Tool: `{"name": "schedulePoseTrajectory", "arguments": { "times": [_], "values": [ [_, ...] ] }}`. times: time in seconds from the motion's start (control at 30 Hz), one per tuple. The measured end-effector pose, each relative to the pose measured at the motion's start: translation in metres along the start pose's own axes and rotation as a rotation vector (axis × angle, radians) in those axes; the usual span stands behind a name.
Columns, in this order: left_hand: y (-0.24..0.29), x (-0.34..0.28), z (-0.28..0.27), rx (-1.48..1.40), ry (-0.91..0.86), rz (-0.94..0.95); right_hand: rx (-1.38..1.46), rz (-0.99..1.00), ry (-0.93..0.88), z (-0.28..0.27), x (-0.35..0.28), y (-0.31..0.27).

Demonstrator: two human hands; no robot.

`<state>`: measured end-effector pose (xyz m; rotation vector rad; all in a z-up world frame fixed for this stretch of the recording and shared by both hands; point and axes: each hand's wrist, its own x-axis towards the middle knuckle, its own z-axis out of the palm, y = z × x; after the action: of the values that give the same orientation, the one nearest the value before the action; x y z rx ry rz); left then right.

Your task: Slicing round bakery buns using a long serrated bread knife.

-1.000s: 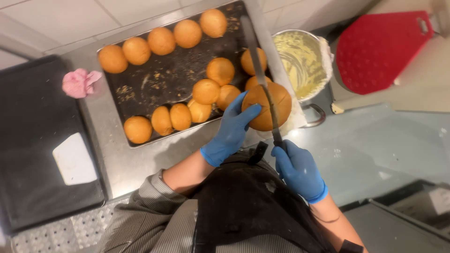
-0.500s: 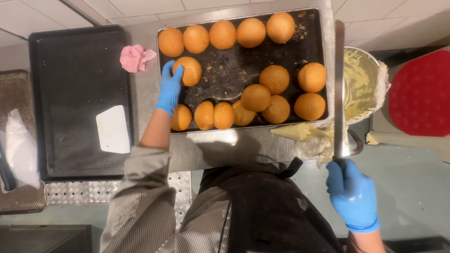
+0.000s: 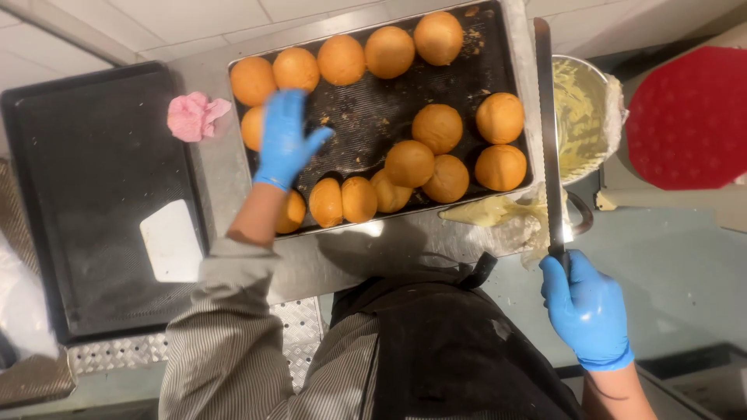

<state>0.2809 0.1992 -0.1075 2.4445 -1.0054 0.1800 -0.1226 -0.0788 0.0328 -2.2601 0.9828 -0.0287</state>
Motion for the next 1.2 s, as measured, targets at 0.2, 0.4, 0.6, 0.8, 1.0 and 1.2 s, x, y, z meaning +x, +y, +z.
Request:
{"name": "schedulePoseTrajectory", "arguments": {
  "times": [0.2,0.4,0.6,0.8,1.0,1.2],
  "values": [
    [0.127,0.011,0.033,-0.372,-0.409,0.09,0.053,0.017,0.033,-0.008,-0.008,0.005],
    [0.168,-0.008,0.055,-0.182,-0.493,0.062,0.347,-0.009,0.2,0.001,-0.017,0.043],
    [0.285,-0.02,0.002,-0.595,-0.358,0.519,0.899,0.16,0.209,-0.004,0.002,0.023],
    [0.347,-0.028,-0.008,-0.89,-0.221,0.67,1.315,0.095,0.331,0.004,-0.018,0.075],
    [0.365,-0.056,0.019,-2.396,-1.064,-0.566,1.108,0.177,0.306,-0.027,-0.024,0.032],
    [0.365,-0.044,0.003,-2.566,-1.108,-0.462,0.606,-0.037,0.377,-0.043,-0.055,0.039]
  ]
}}
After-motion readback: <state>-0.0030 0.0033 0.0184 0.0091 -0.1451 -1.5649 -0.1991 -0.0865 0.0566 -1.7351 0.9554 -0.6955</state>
